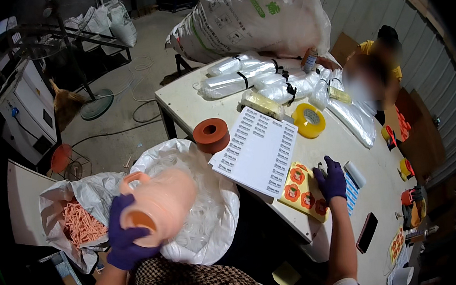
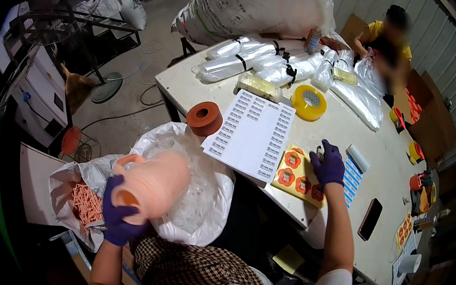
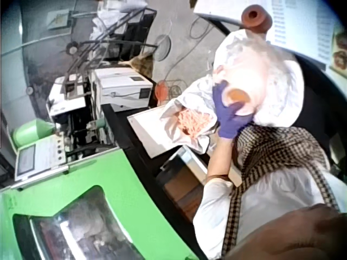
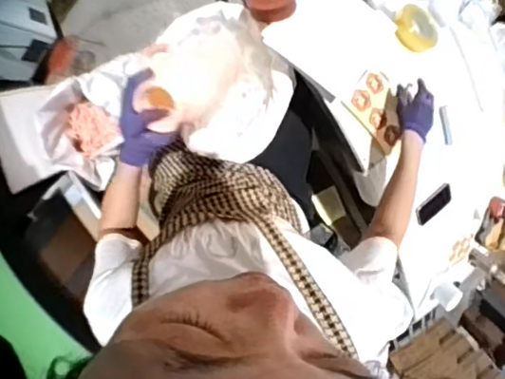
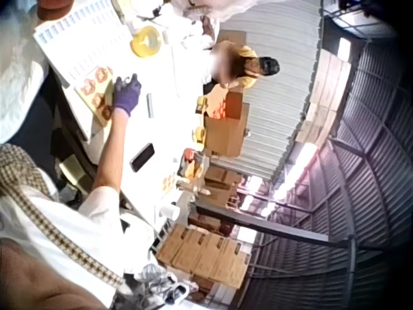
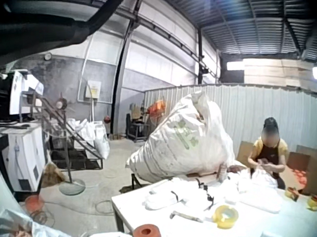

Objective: The person applies labels to large plastic containers by hand, removing labels from a sheet and placing them onto the center of each container one at a time.

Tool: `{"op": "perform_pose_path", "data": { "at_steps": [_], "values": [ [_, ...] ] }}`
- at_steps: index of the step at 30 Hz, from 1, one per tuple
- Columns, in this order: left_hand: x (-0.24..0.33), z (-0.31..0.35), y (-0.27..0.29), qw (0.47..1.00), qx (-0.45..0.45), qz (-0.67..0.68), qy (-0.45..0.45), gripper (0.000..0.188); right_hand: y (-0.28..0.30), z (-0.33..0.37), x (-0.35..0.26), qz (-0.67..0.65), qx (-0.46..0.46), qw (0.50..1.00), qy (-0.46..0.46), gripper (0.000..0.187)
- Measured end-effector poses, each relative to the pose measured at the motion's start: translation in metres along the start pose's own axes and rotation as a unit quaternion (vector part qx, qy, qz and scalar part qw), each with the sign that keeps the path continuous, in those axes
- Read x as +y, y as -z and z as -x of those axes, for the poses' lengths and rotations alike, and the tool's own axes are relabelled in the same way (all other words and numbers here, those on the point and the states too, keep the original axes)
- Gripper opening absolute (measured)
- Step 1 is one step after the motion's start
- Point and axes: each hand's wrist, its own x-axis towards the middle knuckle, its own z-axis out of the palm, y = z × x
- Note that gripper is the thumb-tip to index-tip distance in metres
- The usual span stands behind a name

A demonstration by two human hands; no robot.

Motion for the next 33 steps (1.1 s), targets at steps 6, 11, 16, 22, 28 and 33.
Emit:
{"op": "perform_pose_path", "data": {
  "at_steps": [6,11,16,22,28,33],
  "values": [
    [0.066,-0.132,0.020,0.982,0.063,0.176,-0.038,0.043,-0.021,-0.042,0.050,0.103,-0.173,0.979,-0.013,0.035],
    [0.063,-0.201,-0.044,0.993,0.030,0.071,-0.089,0.039,-0.005,-0.040,-0.066,-0.129,0.036,0.971,0.198,0.026],
    [0.070,-0.213,-0.059,0.995,-0.012,0.054,-0.078,0.040,-0.044,-0.036,-0.145,-0.146,0.023,0.959,0.240,0.015],
    [0.071,-0.208,-0.058,0.995,-0.035,0.078,-0.054,0.039,-0.074,-0.050,-0.156,-0.091,-0.031,0.984,0.150,0.021],
    [0.055,-0.207,-0.026,0.990,-0.059,0.121,-0.040,0.038,-0.101,-0.097,-0.099,-0.207,-0.126,0.960,0.140,0.034],
    [0.005,-0.140,0.025,0.885,-0.148,0.345,0.276,0.043,-0.035,-0.048,-0.144,-0.471,0.049,0.871,0.126,0.033]
  ]
}}
